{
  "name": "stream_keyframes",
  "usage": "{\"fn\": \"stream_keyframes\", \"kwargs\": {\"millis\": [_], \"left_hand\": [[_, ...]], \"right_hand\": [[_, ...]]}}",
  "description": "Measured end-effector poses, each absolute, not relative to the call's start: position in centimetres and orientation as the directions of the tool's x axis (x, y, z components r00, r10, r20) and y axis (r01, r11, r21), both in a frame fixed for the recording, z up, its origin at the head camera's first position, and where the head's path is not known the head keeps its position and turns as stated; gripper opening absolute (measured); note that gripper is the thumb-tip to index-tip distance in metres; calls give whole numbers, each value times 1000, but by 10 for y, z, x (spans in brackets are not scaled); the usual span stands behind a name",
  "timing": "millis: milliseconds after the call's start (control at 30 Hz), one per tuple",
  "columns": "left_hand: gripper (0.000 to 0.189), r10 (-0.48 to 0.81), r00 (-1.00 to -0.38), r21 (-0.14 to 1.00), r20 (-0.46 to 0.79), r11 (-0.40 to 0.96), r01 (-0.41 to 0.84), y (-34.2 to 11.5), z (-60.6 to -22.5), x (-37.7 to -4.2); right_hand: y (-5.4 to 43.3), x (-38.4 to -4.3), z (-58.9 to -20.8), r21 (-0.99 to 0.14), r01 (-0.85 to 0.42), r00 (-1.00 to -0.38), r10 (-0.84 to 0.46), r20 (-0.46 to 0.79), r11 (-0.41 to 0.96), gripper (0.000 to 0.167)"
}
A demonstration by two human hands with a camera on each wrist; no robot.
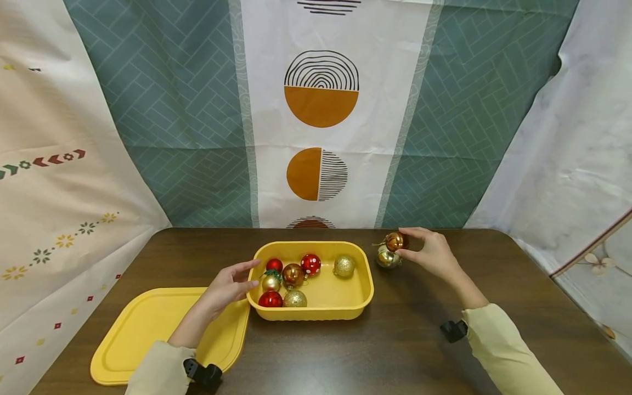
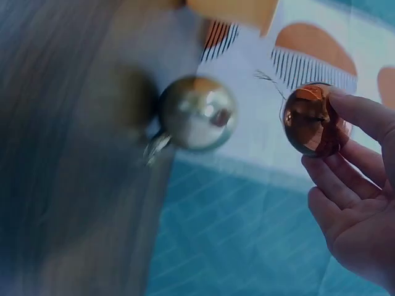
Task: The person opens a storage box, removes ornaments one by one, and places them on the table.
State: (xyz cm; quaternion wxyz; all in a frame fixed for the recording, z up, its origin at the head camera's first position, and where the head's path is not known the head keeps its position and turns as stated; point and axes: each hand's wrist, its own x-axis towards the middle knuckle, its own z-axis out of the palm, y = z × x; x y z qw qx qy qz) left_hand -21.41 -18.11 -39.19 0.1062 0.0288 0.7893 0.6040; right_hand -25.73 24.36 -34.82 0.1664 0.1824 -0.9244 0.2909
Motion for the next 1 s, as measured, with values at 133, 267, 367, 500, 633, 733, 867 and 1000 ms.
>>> {"fn": "stream_keyframes", "kwargs": {"millis": [133, 267, 367, 500, 633, 733, 867, 1000], "left_hand": [[52, 174, -976, 959, -134, 270, -84, -182, -392, -214], [52, 170, -976, 958, -136, 273, -86, -182, -393, -214], [52, 169, -976, 959, -135, 272, -86, -182, -393, -214], [52, 165, -977, 959, -132, 270, -84, -182, -393, -214], [52, 163, -978, 960, -130, 268, -83, -182, -393, -214], [52, 164, -978, 959, -130, 271, -82, -182, -393, -214], [52, 167, -977, 959, -129, 273, -80, -182, -393, -214], [51, 170, -977, 960, -127, 268, -78, -181, -392, -214]], "right_hand": [[263, -261, -353, -502, -385, -890, -169, 423, 775, 49], [276, -263, -359, -514, -333, -908, -122, 400, 790, 50], [282, -263, -362, -528, -295, -926, -101, 364, 797, 50], [286, -265, -367, -551, -246, -947, -76, 314, 798, 51], [289, -271, -374, -560, -216, -959, -68, 274, 800, 52], [289, -276, -381, -566, -208, -966, -75, 249, 797, 53], [288, -282, -389, -566, -205, -970, -91, 224, 799, 53], [285, -285, -394, -551, -199, -975, -108, 194, 810, 53]]}}
